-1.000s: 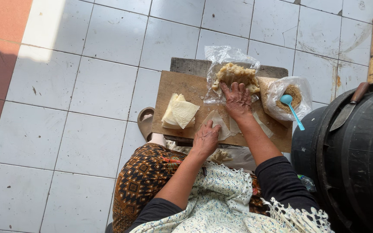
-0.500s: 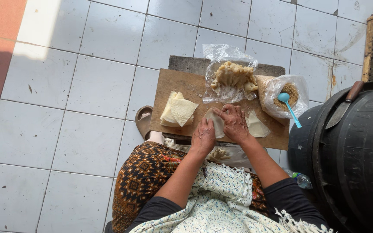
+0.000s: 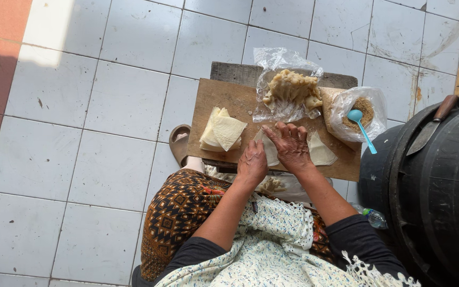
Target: The person prepares food by placing filling from a plastic bag onto triangular pastry skins using a spoon and folding them by hand on a wooden board.
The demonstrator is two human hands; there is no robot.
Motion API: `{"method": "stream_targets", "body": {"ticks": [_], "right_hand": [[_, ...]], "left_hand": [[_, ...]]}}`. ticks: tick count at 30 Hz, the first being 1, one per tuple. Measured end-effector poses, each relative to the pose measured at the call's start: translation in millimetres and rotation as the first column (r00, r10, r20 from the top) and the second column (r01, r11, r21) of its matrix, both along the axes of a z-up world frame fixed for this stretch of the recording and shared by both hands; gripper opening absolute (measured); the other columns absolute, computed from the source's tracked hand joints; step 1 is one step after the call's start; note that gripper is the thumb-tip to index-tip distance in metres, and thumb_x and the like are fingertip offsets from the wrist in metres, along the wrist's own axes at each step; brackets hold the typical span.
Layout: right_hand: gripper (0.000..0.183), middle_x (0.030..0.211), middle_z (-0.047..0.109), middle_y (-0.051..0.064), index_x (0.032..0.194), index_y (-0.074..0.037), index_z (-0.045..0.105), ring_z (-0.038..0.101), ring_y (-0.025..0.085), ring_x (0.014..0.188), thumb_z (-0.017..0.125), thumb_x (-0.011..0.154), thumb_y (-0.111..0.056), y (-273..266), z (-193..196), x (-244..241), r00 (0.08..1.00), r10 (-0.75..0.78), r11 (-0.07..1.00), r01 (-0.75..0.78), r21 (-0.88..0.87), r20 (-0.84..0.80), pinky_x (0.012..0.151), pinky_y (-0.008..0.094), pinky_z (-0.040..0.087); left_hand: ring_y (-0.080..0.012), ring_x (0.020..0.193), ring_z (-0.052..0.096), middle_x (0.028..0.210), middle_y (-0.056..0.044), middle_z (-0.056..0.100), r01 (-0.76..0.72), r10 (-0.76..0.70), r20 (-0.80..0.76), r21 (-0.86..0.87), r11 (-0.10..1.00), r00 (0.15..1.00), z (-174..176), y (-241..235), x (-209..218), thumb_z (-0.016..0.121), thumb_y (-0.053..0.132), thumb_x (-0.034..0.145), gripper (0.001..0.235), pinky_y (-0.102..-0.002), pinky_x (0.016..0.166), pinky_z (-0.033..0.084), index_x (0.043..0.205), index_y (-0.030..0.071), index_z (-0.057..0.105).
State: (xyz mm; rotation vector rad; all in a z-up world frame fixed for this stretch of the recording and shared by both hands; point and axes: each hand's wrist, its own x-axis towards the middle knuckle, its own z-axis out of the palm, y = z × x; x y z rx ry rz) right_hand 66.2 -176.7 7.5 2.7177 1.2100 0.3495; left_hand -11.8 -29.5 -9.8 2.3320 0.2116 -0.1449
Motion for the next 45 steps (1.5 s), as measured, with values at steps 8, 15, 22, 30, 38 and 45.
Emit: {"method": "stream_targets", "body": {"ticks": [8,15,22,30,38,45], "right_hand": [[0.046,0.133,0.057,0.003,0.125,-0.026,0.068,0.048,0.022,0.127,0.066,0.085,-0.003,-21.0,3.5,13.4,0.996,0.013,0.990,0.000,0.140,-0.092,0.106,0.043,0.031],[0.055,0.129,0.057,0.008,0.117,-0.023,0.077,0.049,0.028,0.122,0.064,0.071,0.003,-2.2,2.3,1.1,0.997,0.076,0.977,-0.069,0.204,-0.031,0.102,0.045,0.032],[0.049,0.132,0.058,0.004,0.118,-0.023,0.071,0.048,0.026,0.129,0.058,0.083,0.008,-65.6,-13.5,26.1,0.936,-0.239,0.895,0.316,0.315,-0.258,0.110,0.043,0.032],[0.070,0.136,0.052,0.009,0.147,-0.030,0.058,0.044,0.030,0.122,0.073,0.080,-0.015,-44.3,-10.9,7.6,0.973,-0.148,0.980,0.168,0.107,-0.177,0.099,0.050,0.029],[0.068,0.138,0.050,0.008,0.151,-0.019,0.055,0.044,0.027,0.127,0.074,0.086,-0.027,-51.3,-7.1,3.4,0.983,-0.180,0.980,0.177,-0.094,-0.023,0.109,0.054,0.027],[0.064,0.130,0.056,0.006,0.135,-0.027,0.071,0.046,0.025,0.121,0.072,0.073,-0.010,-45.4,10.0,4.2,0.995,-0.097,0.993,0.095,0.071,0.024,0.106,0.051,0.027]], "left_hand": [[-0.0403,0.107,0.065,0.117,-0.023,0.059,-0.017,0.016,-0.027,-0.020,1.000,1.000,-2.1,1.8,1.0,0.059,0.003,0.087,0.041,-0.049,0.090,0.054,0.128,-0.001,0.056],[-0.0409,0.106,0.065,0.115,-0.023,0.060,-0.041,0.041,0.005,-0.017,0.999,0.999,-3.8,0.8,3.0,0.058,0.007,0.089,0.036,-0.050,0.089,0.054,0.125,0.000,0.057],[-0.0402,0.102,0.066,0.113,-0.022,0.060,-0.046,0.046,0.021,0.005,0.999,0.999,0.0,-0.6,2.8,0.057,0.007,0.091,0.033,-0.050,0.086,0.055,0.124,0.001,0.058],[-0.0362,0.108,0.054,0.112,-0.019,0.057,0.263,-0.275,0.204,0.083,0.961,0.940,16.0,-26.9,0.5,0.070,0.023,0.082,0.050,-0.049,0.080,0.050,0.131,0.013,0.064],[-0.0340,0.109,0.056,0.113,-0.016,0.060,0.229,-0.268,0.218,0.189,0.955,0.938,7.2,-41.6,0.2,0.064,0.018,0.086,0.044,-0.048,0.085,0.046,0.130,0.011,0.065],[-0.0347,0.112,0.056,0.117,-0.017,0.061,0.225,-0.265,0.202,0.199,0.954,0.943,3.4,-48.0,0.5,0.062,0.011,0.085,0.043,-0.047,0.085,0.048,0.128,0.009,0.064]]}}
